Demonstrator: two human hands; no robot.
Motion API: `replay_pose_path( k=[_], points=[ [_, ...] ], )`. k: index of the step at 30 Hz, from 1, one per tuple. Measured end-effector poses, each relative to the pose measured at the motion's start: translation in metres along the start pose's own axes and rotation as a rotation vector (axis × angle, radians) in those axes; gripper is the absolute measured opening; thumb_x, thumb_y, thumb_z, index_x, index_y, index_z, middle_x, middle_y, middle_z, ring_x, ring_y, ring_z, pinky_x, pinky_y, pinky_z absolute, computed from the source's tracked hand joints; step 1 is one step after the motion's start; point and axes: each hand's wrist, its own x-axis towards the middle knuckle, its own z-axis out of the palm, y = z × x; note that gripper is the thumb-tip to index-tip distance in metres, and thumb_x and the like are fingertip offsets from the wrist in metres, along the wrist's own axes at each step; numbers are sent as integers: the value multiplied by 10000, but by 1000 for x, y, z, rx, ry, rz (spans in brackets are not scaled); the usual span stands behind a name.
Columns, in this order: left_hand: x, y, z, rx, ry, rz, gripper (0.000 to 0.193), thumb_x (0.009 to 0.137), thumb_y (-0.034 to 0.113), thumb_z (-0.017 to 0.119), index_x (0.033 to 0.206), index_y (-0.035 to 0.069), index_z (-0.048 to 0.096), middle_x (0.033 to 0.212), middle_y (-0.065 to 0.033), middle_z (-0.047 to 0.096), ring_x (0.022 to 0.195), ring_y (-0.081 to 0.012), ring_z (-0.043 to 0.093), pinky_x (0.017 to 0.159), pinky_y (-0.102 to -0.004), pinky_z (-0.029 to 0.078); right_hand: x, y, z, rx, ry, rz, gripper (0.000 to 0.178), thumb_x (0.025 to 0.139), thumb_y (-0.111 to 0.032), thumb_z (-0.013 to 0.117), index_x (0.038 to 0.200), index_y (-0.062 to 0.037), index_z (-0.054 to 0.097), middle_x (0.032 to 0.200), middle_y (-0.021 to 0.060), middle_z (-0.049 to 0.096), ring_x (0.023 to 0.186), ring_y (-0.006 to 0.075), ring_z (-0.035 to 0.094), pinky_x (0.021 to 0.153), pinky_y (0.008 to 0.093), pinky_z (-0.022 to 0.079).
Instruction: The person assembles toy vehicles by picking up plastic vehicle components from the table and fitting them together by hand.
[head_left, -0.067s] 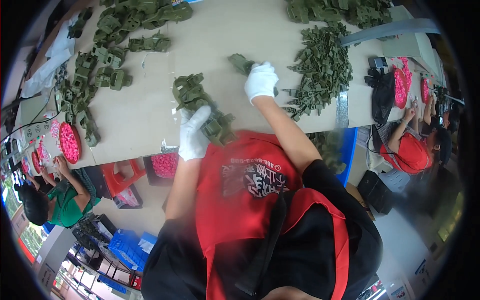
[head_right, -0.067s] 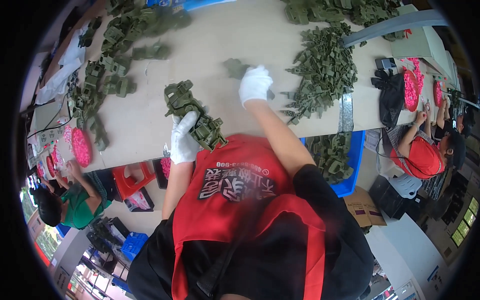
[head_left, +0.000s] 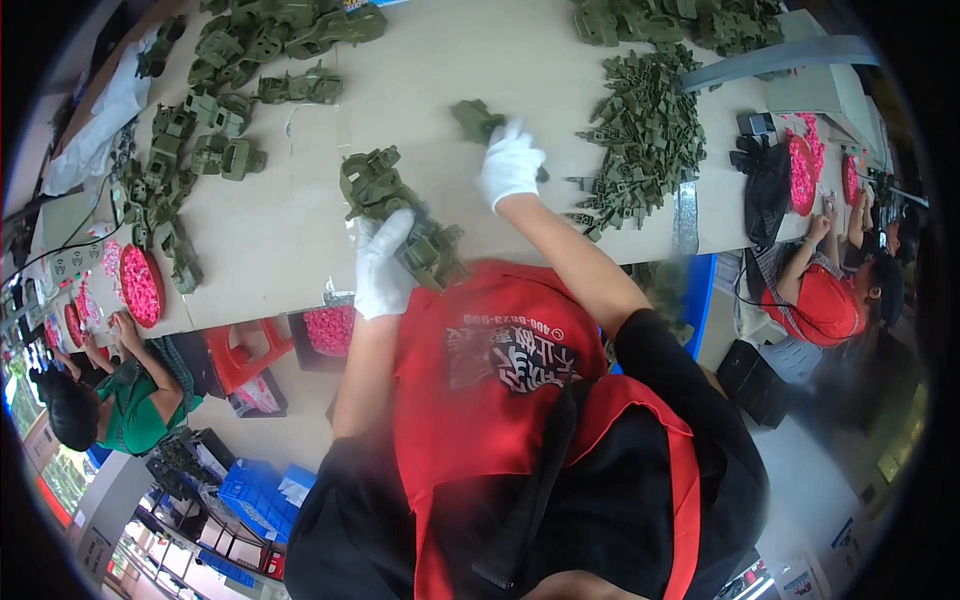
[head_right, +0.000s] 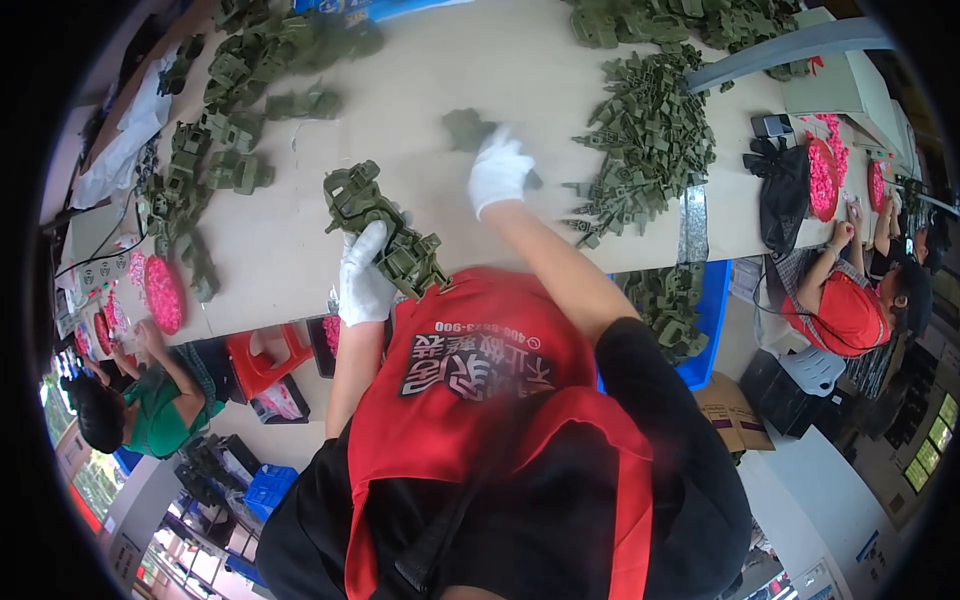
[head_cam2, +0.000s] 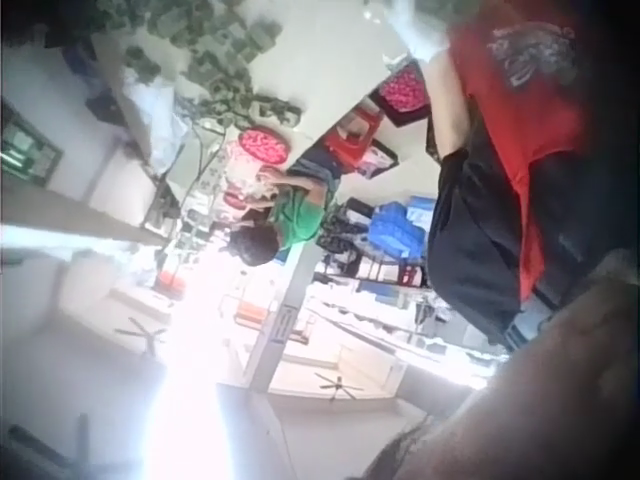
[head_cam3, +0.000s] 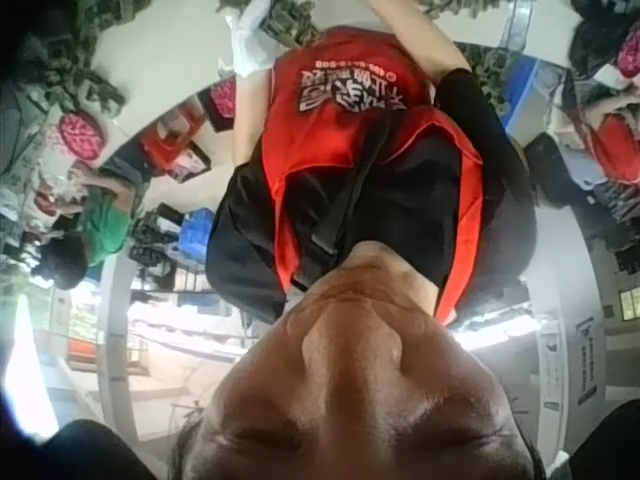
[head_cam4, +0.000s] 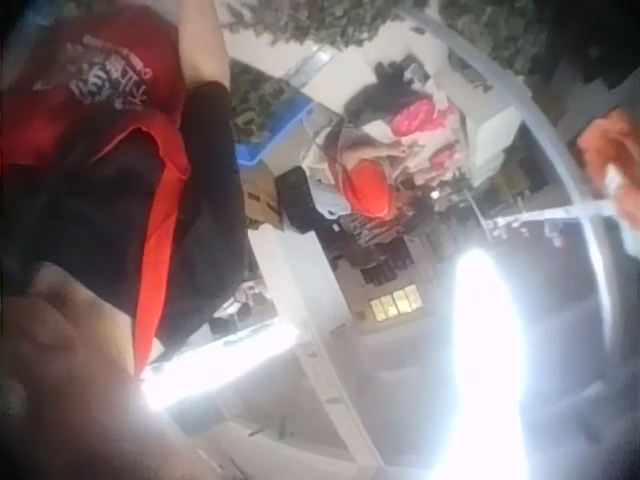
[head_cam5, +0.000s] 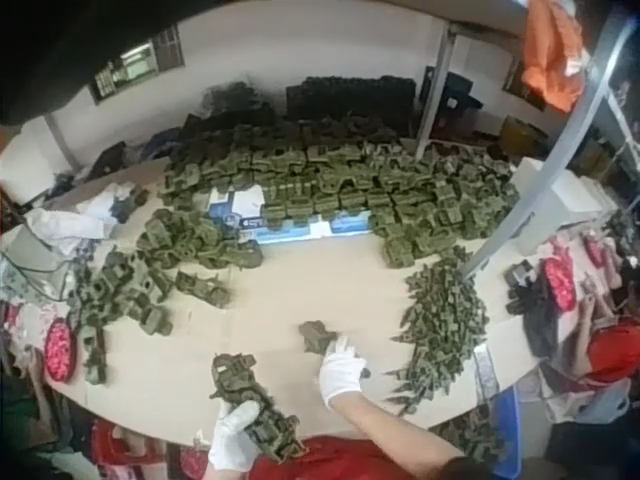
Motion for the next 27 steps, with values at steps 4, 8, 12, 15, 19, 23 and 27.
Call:
replay_pose_path(
  k=[4, 8, 12, 15, 19, 23, 27],
  points=[
    [-3, 5, -2, -103, -18, -7, 504, 836, 186, 661, 1288, 89, 460, 1158, -94, 562, 1059, -264, 570, 898, -438, 500, -12, -1, -11, 153, 40, -234, 523, 774, -331, 672, 1161, 7, 578, 1235, 221, 542, 1158, 385, 520, 872, 478, 484],
    [-1, 1, 2, -143, -111, -69, 485, 852, 150, 616, 1300, 62, 452, 1171, -127, 577, 1069, -271, 586, 893, -434, 511, 27, 23, 0, 460, 133, -227, 440, 761, -298, 689, 1144, -94, 620, 1125, 162, 635, 1056, 315, 603, 919, 398, 479],
    [1, 5, 16, -163, -129, -15, 508, 870, 364, 630, 1266, 82, 484, 1092, -60, 582, 999, -212, 581, 858, -379, 506, 43, 38, -17, 655, 166, -339, 437, 741, -225, 738, 1142, -84, 636, 987, 153, 680, 925, 288, 657, 832, 358, 510],
    [7, 5, 16, -108, -137, 22, 706, 851, 612, 538, 1291, 63, 472, 1122, -70, 579, 1005, -204, 577, 868, -366, 501, -16, 40, -99, 1220, -144, -365, 402, 762, -147, 731, 1153, -97, 653, 938, 107, 694, 845, 143, 656, 762, 275, 511],
    [7, 7, 39, 69, -251, 119, 1000, 733, 818, 463, 1340, 24, 432, 1210, -92, 549, 1053, -191, 560, 878, -346, 495, -89, 19, -153, 637, 349, -668, 317, 771, -197, 696, 1083, -145, 676, 940, 115, 685, 805, 266, 669, 751, 349, 533],
    [-2, 16, 59, 49, -284, 155, 1090, 650, 863, 478, 1338, 18, 433, 1246, -84, 534, 1085, -188, 549, 903, -330, 483, -109, 10, -165, 501, 289, -616, 306, 790, -232, 651, 1094, -193, 660, 925, 132, 665, 766, 347, 641, 715, 433, 537],
    [2, 9, 52, 132, -314, 239, 901, 752, 707, 617, 1308, 17, 457, 1227, -86, 548, 1091, -192, 549, 923, -321, 470, -115, 5, -162, 463, 374, -609, 333, 791, -227, 645, 1123, -215, 643, 896, 110, 657, 742, 342, 642, 655, 433, 540]
  ],
)
